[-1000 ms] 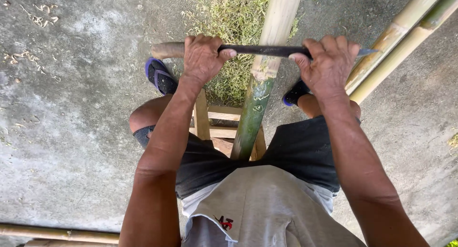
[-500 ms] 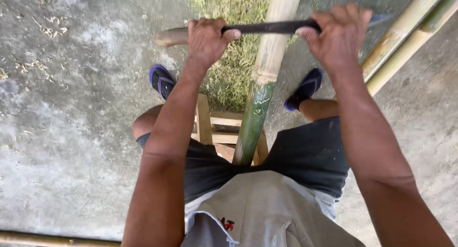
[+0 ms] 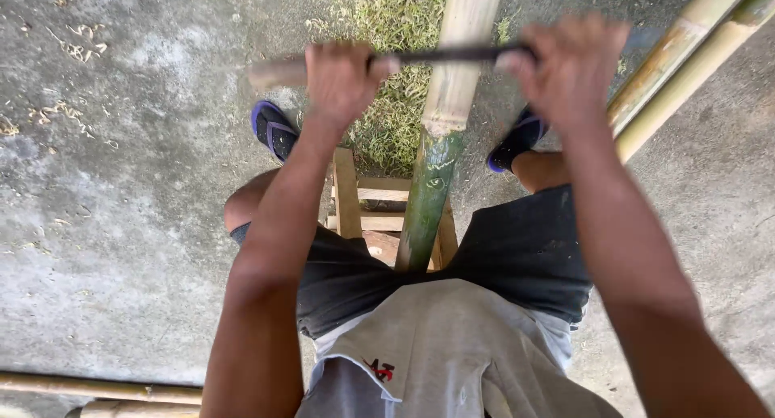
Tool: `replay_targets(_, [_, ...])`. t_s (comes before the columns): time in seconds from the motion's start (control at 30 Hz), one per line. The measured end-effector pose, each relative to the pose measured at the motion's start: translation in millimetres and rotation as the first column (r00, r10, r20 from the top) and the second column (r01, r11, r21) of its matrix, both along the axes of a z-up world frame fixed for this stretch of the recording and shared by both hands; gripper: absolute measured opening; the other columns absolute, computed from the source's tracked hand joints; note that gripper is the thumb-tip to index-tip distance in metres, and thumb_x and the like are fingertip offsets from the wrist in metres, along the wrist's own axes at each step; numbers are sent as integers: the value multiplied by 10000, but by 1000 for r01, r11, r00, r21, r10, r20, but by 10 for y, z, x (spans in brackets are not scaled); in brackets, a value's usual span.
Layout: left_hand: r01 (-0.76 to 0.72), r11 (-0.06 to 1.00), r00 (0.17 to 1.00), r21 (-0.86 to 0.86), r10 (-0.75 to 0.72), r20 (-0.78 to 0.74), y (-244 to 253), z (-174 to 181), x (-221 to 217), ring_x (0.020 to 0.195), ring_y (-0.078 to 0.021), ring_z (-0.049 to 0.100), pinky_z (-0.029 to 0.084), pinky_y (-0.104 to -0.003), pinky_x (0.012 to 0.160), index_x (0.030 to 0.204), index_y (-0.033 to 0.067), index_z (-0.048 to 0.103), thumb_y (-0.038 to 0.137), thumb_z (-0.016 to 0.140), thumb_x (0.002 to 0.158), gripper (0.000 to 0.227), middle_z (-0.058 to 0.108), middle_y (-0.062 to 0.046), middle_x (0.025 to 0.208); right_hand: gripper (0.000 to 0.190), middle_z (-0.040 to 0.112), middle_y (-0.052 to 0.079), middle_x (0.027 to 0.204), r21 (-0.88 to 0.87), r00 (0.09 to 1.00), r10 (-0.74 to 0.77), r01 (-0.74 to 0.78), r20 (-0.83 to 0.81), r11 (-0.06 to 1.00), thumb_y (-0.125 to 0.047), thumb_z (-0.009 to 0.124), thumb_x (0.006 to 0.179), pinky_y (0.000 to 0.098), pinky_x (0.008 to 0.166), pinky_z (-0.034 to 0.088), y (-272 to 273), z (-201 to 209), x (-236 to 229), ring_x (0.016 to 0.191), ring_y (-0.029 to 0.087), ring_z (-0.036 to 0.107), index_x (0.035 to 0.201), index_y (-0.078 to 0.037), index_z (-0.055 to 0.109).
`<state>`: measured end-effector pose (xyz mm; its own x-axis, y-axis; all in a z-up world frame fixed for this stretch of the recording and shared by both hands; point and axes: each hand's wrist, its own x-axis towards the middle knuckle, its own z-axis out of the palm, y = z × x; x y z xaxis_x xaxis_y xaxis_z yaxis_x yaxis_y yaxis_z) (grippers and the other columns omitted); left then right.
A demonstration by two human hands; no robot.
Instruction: The recorder uses a large knife or machete to scrape and shave the outer layer of a bamboo pole while sitting.
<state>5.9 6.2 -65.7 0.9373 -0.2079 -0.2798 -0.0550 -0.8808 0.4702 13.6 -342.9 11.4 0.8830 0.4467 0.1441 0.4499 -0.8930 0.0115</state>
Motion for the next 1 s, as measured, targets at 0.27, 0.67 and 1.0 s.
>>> replay_targets(0.27, [-49,994,937,-94,78,341,-90,-224,203,795,-226,565,358,-438,878,831,135,702,601,588,999,508,613,-24,740,553,592,22,887,87,998,27,-31,51,996,-616,515,1034,433,970,352,25,117,215,1024,249,518,1090,-142,797])
replay_targets(0.67, [9,998,982,59,-20,187,-123,306,104,666,-202,519,362,-404,846,782,157,699,675,559,968,568,616,-14,672,681,538,3,881,184,999,-33,39,-37,982,-715,457,962,434,981,324,-180,-155,59,972,226,473,1066,-142,810])
replay_targets(1.0, [53,995,983,79,-66,173,5,538,-636,778,-213,599,349,-476,912,737,171,717,619,592,927,503,654,-32,688,672,528,-11,826,166,978,-93,124,-185,978,-712,385,987,463,1035,334,-48,-249,-769,981,241,490,1035,-181,795])
